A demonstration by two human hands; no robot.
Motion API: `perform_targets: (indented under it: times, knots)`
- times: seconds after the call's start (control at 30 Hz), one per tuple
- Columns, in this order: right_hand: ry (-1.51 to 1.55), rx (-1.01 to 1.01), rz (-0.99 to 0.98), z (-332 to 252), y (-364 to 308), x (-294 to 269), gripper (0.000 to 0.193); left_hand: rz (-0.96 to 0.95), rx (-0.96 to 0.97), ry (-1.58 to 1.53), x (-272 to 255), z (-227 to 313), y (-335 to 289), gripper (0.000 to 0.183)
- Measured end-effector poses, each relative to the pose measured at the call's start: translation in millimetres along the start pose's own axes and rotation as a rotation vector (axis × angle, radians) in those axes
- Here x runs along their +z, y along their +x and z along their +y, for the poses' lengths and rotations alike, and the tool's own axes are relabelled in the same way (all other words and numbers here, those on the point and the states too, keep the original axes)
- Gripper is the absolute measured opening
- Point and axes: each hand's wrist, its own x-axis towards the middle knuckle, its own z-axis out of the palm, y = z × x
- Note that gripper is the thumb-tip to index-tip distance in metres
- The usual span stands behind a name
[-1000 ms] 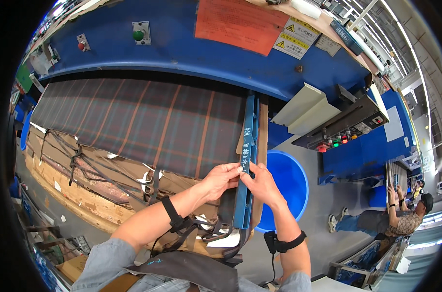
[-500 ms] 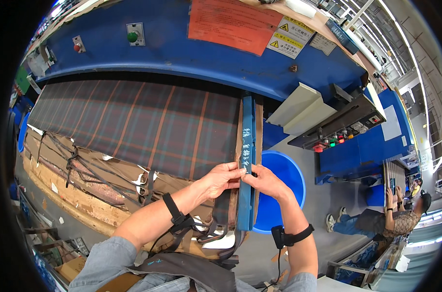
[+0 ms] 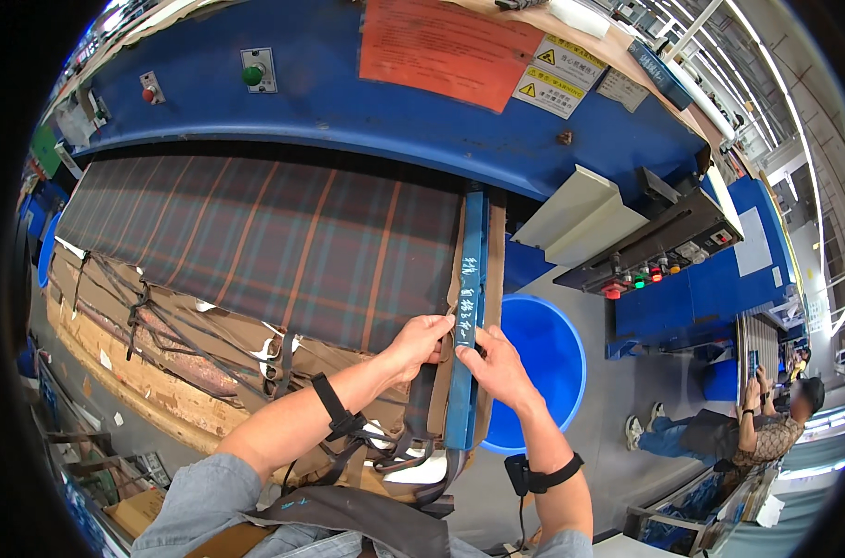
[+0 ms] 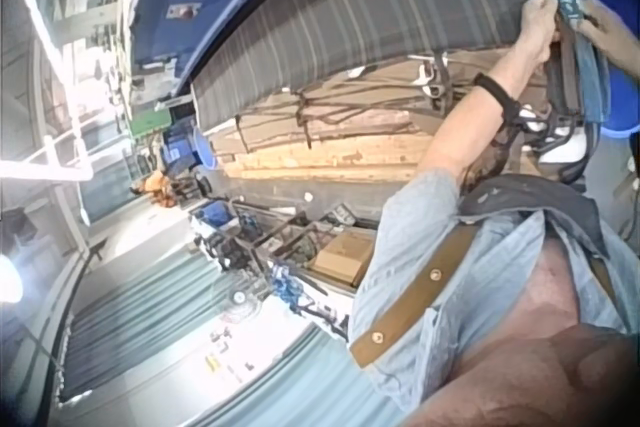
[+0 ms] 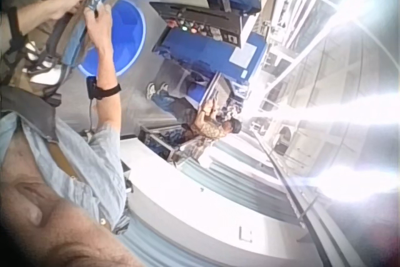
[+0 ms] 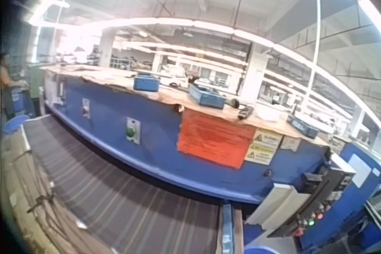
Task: The person removes cardboard dividers from a large wooden crate containing plaid fabric. They then use a blue metal frame to press and align the edges of the fabric, securing it with white tape. The person handles the materials one at a time, repeatedly adjusting the frame and applying tape to the fabric edges.
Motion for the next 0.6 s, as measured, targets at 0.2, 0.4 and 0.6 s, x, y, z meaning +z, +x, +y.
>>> perform_targets:
  times: [0.2,0.4,0.6]
  knots:
    - [0.007,0.035,0.234,0,-12,18,0.023,0.222,0.32,0.552,7,-9,10,0.029]
    - [0.235,0.1,0.359,0,-16,23,0.026,0.283,0.334,0.56,9,-1,9,0.029]
    - [0.439,0.115,0.349,4,-24,15,0.028,0.272,0.328,0.578,11,-3,6,0.03]
